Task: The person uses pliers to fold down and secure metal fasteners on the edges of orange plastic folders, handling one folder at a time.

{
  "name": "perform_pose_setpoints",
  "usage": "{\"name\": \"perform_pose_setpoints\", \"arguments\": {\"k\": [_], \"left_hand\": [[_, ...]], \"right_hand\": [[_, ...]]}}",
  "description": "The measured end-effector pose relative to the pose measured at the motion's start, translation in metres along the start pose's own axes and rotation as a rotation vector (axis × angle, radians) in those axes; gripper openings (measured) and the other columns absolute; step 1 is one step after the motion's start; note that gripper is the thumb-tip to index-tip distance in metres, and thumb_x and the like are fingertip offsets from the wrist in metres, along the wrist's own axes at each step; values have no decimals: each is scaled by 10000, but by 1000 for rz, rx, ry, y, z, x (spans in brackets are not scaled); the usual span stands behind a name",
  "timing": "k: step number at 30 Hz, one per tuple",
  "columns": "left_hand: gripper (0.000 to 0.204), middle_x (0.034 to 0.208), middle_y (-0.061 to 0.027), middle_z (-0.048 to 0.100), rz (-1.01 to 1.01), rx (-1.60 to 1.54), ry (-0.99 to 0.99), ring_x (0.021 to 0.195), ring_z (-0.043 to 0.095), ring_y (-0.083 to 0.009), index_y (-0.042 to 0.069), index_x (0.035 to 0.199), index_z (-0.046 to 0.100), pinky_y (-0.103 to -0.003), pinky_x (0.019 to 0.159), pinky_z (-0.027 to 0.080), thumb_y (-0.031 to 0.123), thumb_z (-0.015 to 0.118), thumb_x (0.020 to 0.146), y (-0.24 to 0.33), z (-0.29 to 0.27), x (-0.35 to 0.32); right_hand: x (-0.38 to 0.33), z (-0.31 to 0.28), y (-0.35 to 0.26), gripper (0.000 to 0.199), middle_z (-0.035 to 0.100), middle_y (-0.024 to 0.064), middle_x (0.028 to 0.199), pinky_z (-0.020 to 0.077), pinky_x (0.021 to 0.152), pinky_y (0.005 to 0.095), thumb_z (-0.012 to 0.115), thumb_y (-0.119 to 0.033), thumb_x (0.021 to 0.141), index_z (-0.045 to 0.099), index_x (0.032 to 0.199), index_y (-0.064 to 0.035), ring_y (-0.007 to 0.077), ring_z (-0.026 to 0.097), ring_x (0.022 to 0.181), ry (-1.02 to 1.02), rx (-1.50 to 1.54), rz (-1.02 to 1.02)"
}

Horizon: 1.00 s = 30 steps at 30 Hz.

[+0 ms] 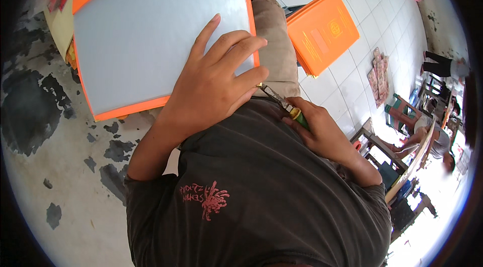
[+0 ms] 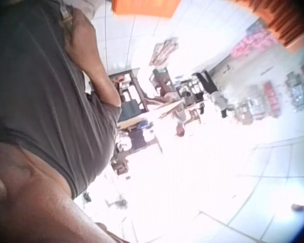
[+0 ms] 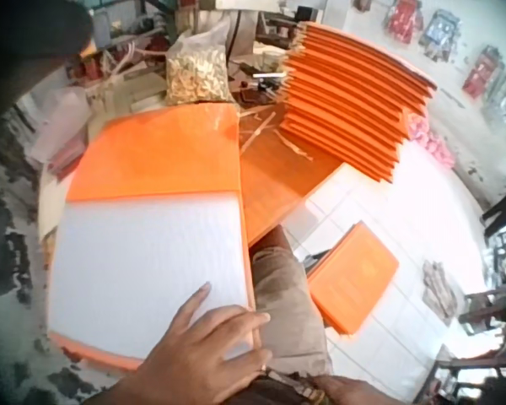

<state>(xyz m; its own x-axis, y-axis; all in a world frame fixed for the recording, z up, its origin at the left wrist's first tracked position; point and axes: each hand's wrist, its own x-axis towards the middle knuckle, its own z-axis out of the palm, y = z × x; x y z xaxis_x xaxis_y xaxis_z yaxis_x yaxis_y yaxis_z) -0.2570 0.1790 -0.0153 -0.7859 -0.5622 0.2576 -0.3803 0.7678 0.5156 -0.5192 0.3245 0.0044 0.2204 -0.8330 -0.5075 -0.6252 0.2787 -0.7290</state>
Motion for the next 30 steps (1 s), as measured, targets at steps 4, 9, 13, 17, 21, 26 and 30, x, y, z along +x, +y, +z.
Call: {"name": "perform_pose_setpoints", "arguments": {"k": [4,9,13,17,21,26,30], "left_hand": [[310,1528,-45,655,13,5,10,1441,588,-292,155,1083,778,-679,1341,307,149,898,796,-2,2,0],[323,1538,-45,639,22,13,10,1442,579,-301,156,1097,776,-689,1343,303,137,891,797,-5,5,-1],[328,1539,-46,633,27,8,14,1443,574,-303,155,1102,774,-695,1342,302,136,889,796,-6,6,-1],[331,1539,-45,632,23,17,15,1450,567,-302,158,1104,776,-695,1347,298,141,893,794,-6,7,-2],[327,1538,-44,632,19,14,18,1453,564,-303,162,1105,781,-695,1353,293,144,896,799,-6,9,-2],[321,1528,-40,637,19,12,19,1450,566,-302,163,1101,783,-695,1354,292,143,898,802,-5,8,-1],[317,1520,-39,641,20,14,20,1444,570,-300,161,1091,782,-696,1352,298,143,900,798,-5,8,-1]], "right_hand": [[3,4,-4,423,733,295,1235,566,997,544,747,-144,1065,593,1417,35,502,716,1181,20,-15,6],[6,6,-10,422,728,280,1258,565,1011,540,765,-123,1048,597,1404,31,490,711,1207,31,-30,32],[7,7,-12,415,739,267,1233,568,1008,541,774,-119,1041,603,1392,23,485,717,1202,41,-30,57],[7,7,-12,403,750,257,1206,574,991,542,778,-134,1041,609,1374,16,482,725,1190,41,-43,80],[9,5,-13,372,760,260,1126,579,937,551,786,-171,1045,618,1327,5,491,739,1137,47,-152,76],[11,9,-2,343,760,274,1014,578,864,544,792,-204,1055,619,1263,6,510,755,1010,53,-64,64],[14,6,-5,336,764,287,1027,576,846,523,800,-225,1060,629,1232,7,504,762,992,24,-19,70]]}}
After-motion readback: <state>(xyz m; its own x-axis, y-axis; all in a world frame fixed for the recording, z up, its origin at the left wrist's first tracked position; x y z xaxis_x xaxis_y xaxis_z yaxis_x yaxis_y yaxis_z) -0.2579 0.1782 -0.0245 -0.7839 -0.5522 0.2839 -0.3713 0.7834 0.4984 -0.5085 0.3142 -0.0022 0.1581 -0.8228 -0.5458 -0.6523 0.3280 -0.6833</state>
